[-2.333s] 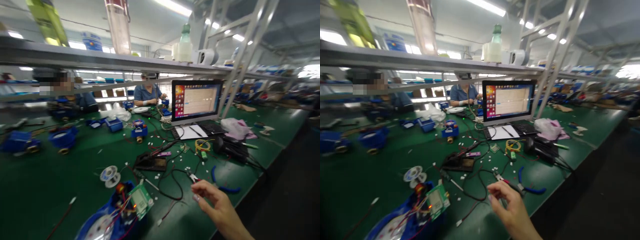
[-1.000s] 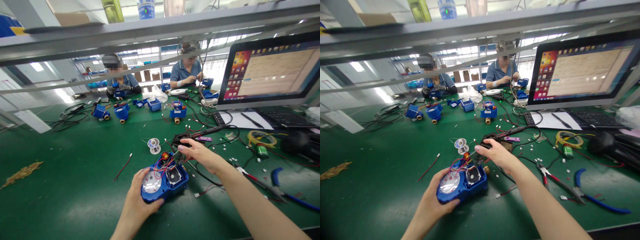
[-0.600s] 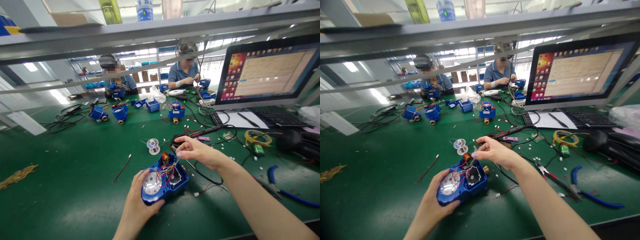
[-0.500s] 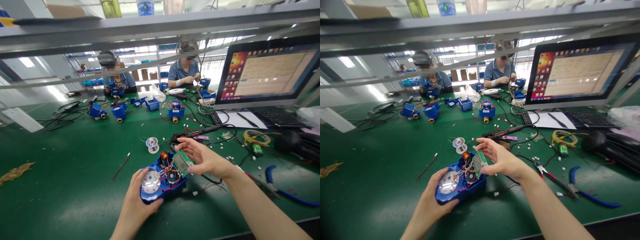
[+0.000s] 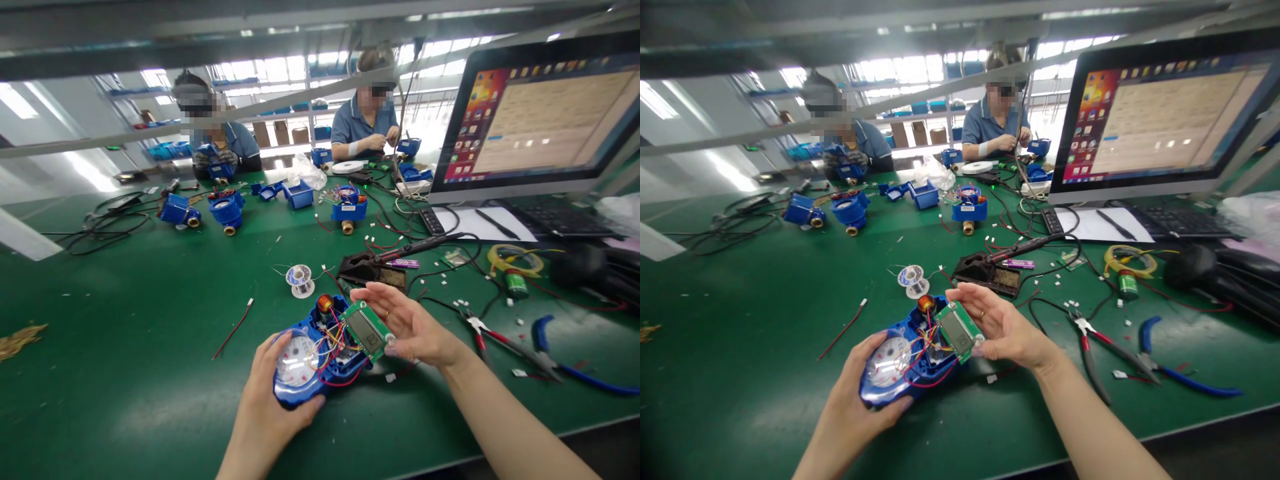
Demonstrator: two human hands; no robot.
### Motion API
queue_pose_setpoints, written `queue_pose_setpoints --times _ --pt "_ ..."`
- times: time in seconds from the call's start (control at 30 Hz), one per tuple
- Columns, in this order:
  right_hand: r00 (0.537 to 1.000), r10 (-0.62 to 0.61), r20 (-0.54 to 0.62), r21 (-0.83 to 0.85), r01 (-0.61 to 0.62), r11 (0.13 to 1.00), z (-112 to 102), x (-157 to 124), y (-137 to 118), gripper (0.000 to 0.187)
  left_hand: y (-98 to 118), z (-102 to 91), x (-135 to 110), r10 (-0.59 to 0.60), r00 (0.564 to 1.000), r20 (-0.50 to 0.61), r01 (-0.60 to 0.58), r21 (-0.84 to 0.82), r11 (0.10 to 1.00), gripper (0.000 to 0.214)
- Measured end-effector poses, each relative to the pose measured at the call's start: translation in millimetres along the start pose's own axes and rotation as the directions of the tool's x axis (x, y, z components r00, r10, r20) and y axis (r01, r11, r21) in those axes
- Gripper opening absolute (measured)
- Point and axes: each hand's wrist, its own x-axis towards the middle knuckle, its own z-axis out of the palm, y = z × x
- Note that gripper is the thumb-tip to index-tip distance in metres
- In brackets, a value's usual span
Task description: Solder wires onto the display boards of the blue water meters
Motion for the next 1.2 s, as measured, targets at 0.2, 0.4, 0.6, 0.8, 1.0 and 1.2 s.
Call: queue_pose_setpoints --times 0.2,0.4,0.6,0.8,1.0,1.2 --pt "0.999 0.033 -0.029 0.022 -0.032 0.999 -2.1 0.6 4.9 0.068 -1.5 -0.3 -0.3 0.015 1.0 0.019 -0.015 0.008 1.0 0.067" --pt "0.998 0.05 -0.032 0.03 -0.049 0.998 -0.9 1.6 4.5 0.065 -2.4 -0.8 -0.6 0.019 0.999 0.029 -0.02 0.023 1.0 0.067" --pt "0.997 0.069 -0.04 0.034 -0.068 0.997 -2.3 1.7 5.6 0.066 -2.9 -0.3 -0.6 0.023 0.999 0.029 -0.023 0.014 1.0 0.067" --pt "0.994 0.091 -0.057 0.027 -0.089 0.996 -4.5 -2.3 9.1 0.069 -1.6 0.5 0.0 0.012 1.0 -0.012 -0.012 -0.027 1.0 0.066" --pt "0.992 0.101 -0.078 0.012 -0.101 0.995 -7.6 -7.2 16.3 0.074 -7.3 7.1 -4.3 -0.041 0.998 -0.044 0.035 -0.123 0.992 0.066" --pt "0.992 0.073 -0.101 -0.057 -0.079 0.995 -16.1 -24.5 23.8 0.088 -17.7 10.2 -5.7 -0.018 0.988 -0.154 -0.009 -0.172 0.985 0.064"
